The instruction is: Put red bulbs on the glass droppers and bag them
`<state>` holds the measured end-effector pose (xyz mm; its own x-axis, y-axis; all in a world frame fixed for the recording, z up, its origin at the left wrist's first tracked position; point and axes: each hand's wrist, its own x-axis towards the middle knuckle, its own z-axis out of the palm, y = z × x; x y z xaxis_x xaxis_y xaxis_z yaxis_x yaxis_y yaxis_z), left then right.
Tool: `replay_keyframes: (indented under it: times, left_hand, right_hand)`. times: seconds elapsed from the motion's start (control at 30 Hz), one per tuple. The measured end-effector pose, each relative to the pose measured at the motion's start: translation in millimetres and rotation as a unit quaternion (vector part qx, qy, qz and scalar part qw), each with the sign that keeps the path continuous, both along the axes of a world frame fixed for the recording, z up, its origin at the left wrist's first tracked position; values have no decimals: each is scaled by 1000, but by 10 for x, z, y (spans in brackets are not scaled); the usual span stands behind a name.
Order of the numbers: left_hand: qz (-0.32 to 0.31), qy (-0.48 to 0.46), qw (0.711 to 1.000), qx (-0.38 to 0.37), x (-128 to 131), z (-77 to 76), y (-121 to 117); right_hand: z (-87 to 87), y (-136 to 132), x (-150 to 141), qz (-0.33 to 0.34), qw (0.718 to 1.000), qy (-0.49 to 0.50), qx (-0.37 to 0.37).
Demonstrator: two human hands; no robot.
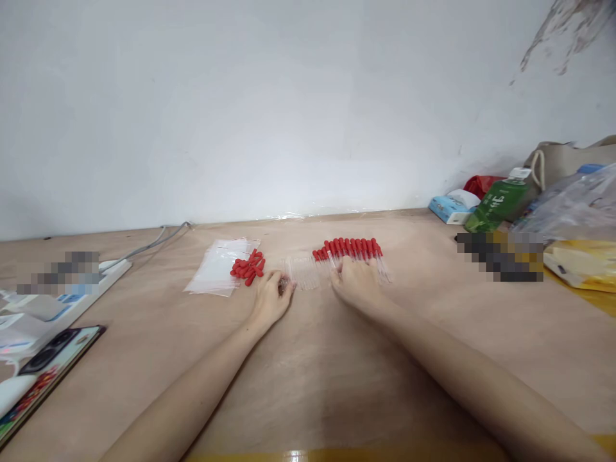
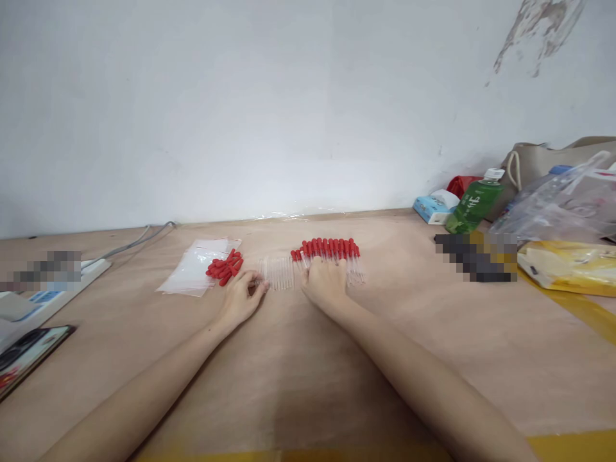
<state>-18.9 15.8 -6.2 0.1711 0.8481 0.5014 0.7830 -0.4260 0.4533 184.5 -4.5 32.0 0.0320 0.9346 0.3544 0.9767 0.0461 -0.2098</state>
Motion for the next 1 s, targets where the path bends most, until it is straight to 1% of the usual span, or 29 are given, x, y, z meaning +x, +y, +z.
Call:
replay_keyframes:
  times: [0.07, 0.1, 0.17, 0.23, 0.3, 0.4, 0.47, 0.57, 0.67, 0.77, 0.87, 0.93, 1.0]
  left_hand:
    - [21, 8, 999, 26, -50, 47, 53]
    - [45, 17, 998, 46, -91, 86, 95]
    - [112, 41, 989, 84, -196, 186, 207]
    - [181, 68, 977, 87, -314, 285, 342]
    - [220, 92, 969, 56, -423, 346, 473]
    - [216, 103, 970, -44, -534, 334, 610]
    - [204, 96, 971, -82, -560, 283, 649]
    - [196, 77, 974, -89, -516, 210, 651]
    - [193, 49, 975, -101, -383, 184, 628]
    - [202, 19, 972, -114, -203, 197, 604]
    - [226, -5, 966, -127, -49, 223, 583]
    - [238, -15, 961, -138, 2, 242, 578]
    - [244, -19, 958, -151, -3, 264, 588]
  right_hand:
    - [-91, -78, 124, 13, 999, -9, 41]
    - [-143, -113, 175, 24, 998, -8, 58]
    - [-238, -170, 248, 54, 995, 6, 86]
    - [-305, -202, 283, 83, 990, 28, 108]
    - [-341, -209, 287, 98, 987, 50, 120]
    - [-360, -187, 270, 101, 985, 75, 119]
    - [-365, -168, 261, 99, 985, 85, 116]
    - [-372, -154, 260, 102, 985, 90, 109]
    - [-374, -156, 265, 107, 985, 87, 108]
    - [-371, -162, 265, 110, 984, 81, 116]
    - [-363, -168, 261, 115, 983, 82, 120]
    - [-356, -175, 260, 116, 983, 82, 119]
    - [-349, -180, 261, 116, 983, 81, 119]
